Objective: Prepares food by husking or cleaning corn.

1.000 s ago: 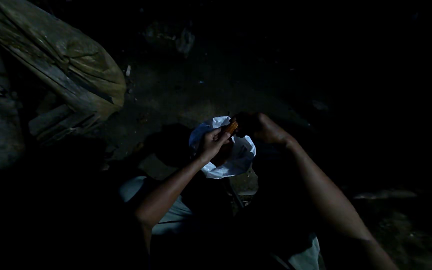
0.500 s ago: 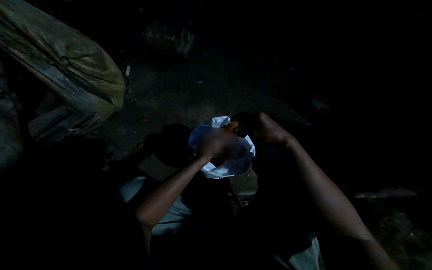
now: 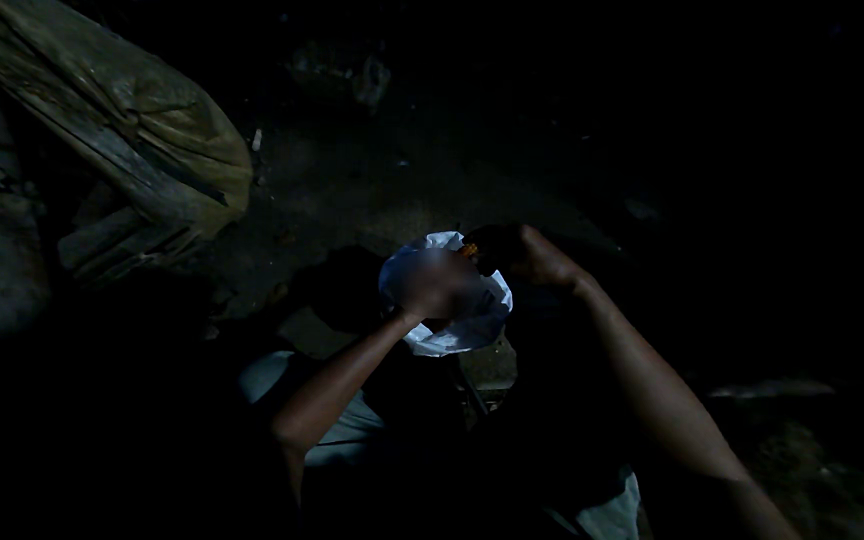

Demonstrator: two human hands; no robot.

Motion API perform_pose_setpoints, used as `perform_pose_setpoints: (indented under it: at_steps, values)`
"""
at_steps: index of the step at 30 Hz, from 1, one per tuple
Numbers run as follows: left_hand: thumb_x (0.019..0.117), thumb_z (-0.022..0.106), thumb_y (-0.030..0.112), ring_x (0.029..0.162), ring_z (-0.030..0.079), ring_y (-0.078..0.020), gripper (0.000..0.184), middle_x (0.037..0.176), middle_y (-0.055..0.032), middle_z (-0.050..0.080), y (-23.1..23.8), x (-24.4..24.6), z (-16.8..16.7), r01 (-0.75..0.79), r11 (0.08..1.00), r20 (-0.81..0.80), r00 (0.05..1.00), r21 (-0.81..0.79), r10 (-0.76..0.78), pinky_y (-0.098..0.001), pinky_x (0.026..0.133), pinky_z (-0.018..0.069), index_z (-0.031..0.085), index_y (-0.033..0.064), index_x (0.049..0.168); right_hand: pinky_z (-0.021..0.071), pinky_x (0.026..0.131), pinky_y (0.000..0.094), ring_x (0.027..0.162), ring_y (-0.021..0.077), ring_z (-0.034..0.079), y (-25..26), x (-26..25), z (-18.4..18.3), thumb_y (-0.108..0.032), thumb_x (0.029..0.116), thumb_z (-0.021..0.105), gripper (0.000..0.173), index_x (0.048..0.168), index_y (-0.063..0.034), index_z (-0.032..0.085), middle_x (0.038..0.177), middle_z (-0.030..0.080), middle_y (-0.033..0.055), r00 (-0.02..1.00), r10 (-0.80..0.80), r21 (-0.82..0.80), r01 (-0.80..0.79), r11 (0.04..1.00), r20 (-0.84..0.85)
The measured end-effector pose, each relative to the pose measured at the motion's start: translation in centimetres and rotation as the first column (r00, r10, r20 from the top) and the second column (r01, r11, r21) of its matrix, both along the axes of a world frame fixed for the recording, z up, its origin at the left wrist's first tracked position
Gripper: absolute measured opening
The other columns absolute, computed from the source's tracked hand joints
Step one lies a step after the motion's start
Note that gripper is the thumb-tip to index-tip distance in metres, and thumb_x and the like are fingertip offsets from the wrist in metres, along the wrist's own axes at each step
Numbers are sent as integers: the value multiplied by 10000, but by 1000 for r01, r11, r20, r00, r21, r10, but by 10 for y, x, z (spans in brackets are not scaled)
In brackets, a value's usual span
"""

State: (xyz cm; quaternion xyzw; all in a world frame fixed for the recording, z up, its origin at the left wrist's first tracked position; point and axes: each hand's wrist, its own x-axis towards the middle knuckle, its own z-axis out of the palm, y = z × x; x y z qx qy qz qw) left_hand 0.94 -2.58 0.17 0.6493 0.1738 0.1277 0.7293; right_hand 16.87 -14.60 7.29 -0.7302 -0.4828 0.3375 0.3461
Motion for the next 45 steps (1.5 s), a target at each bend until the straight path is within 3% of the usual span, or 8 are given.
perform_pose_setpoints:
  at_steps: [11, 18, 22, 29, 34, 40, 42, 45]
  values:
    - [1052, 481, 45, 1036, 705, -212, 357, 1255, -225, 648, 0, 0, -1, -16, 999, -30, 999, 28, 17, -375, 952, 581, 557, -80, 1377, 589, 759, 313, 765, 132, 679, 2, -9, 10, -40, 978, 661, 293, 1258, 42, 637, 988, 702, 130, 998, -28, -58, 31, 998, 60]
    - [1027, 468, 44, 1127, 665, -227, 409, 1362, -222, 592, -1, 0, -1, 4, 997, 10, 1000, -82, -3, -385, 987, 558, 522, -74, 1414, 595, 743, 297, 743, 113, 680, 0, -6, 6, -84, 988, 663, 285, 1239, 52, 643, 955, 704, 118, 998, -16, -27, 18, 999, 67]
    - [1014, 553, 50, 1032, 691, -216, 426, 1272, -225, 633, -1, 0, -1, 1, 1000, -7, 1000, -14, -1, -382, 946, 574, 518, -68, 1421, 595, 747, 314, 741, 127, 681, 1, -6, 6, -79, 990, 661, 268, 1221, 57, 649, 941, 704, 124, 998, -16, -32, 18, 999, 68]
    - [1030, 531, 54, 1002, 700, -193, 368, 1227, -208, 657, -1, 0, -2, 4, 1000, 18, 1000, 11, -4, -364, 933, 583, 561, -72, 1375, 583, 777, 328, 770, 140, 677, 3, -12, 16, -66, 995, 648, 269, 1230, 65, 646, 931, 702, 127, 995, -10, -81, 19, 997, 101]
    - [1032, 493, 36, 1024, 705, -218, 380, 1265, -225, 650, 0, 0, -6, -8, 998, -8, 1000, 58, 8, -381, 938, 583, 554, -66, 1393, 584, 797, 356, 784, 159, 687, 2, -13, 14, -82, 994, 655, 277, 1234, 57, 656, 943, 712, 135, 992, 6, -77, 4, 997, 127]
    - [1038, 386, 39, 1156, 653, -223, 421, 1429, -236, 542, -1, 0, -3, -27, 997, 20, 999, -79, 29, -365, 983, 555, 514, -90, 1418, 593, 768, 327, 761, 139, 684, 1, -8, 10, -85, 1001, 645, 265, 1222, 62, 653, 929, 705, 128, 998, -28, -38, 30, 999, 60]
    - [1035, 410, 54, 1206, 631, -229, 432, 1450, -225, 537, 0, 0, -3, -9, 999, 13, 1000, -48, 10, -377, 1025, 529, 508, -76, 1436, 605, 744, 315, 744, 129, 693, 0, -3, 3, -103, 1001, 651, 262, 1216, 46, 656, 926, 709, 117, 999, -41, -22, 42, 999, 35]
    - [1008, 517, 88, 1178, 652, -250, 465, 1369, -229, 601, 2, -1, -3, 23, 1000, 6, 1000, 16, -24, -407, 1030, 532, 504, -67, 1446, 608, 766, 336, 766, 147, 701, 1, -4, 4, -116, 1011, 642, 271, 1228, 46, 652, 953, 712, 128, 998, -50, -50, 52, 997, 35]
